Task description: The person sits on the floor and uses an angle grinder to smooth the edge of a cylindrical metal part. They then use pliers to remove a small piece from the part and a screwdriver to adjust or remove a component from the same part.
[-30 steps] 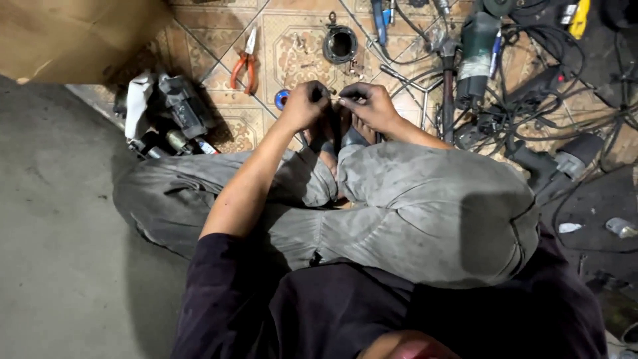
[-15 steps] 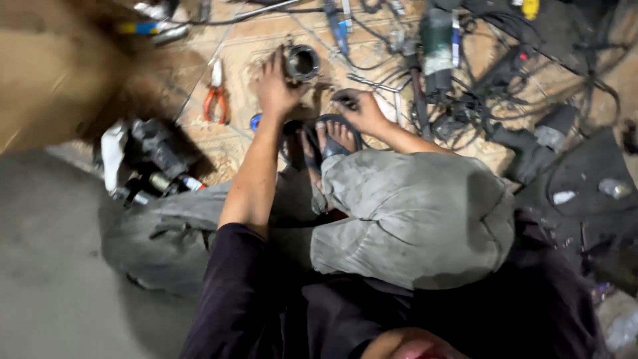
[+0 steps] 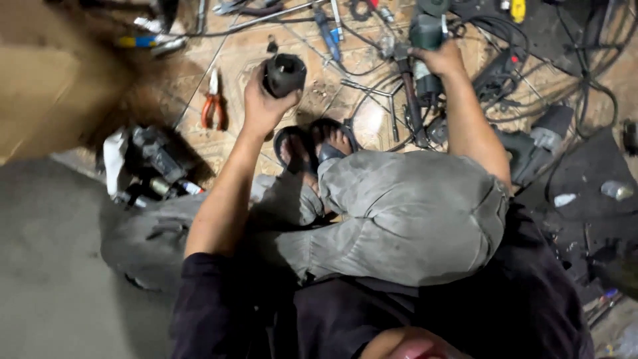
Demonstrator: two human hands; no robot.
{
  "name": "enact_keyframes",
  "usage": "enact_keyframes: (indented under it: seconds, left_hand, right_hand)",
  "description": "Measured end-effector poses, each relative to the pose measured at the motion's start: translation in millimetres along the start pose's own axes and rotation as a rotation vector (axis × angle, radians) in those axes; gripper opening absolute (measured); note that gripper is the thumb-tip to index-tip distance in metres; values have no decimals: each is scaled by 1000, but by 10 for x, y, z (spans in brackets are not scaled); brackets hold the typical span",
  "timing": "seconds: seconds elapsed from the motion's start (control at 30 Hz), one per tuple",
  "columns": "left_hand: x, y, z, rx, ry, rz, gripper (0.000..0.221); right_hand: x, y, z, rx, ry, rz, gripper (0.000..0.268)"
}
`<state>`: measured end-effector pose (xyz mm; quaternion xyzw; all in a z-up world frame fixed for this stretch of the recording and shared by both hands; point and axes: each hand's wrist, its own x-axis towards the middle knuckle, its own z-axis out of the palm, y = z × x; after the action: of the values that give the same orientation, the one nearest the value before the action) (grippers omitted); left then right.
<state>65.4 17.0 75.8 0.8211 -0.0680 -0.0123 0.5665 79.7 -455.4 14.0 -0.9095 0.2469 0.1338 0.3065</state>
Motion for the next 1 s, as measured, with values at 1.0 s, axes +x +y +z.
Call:
enact_keyframes:
  seconds: [1.0]
  left_hand:
    - [-475,2104,-938,-979,0,-331,56]
  right_hand:
    - [-2618,-3137,-2438,1287,-70,-153,29]
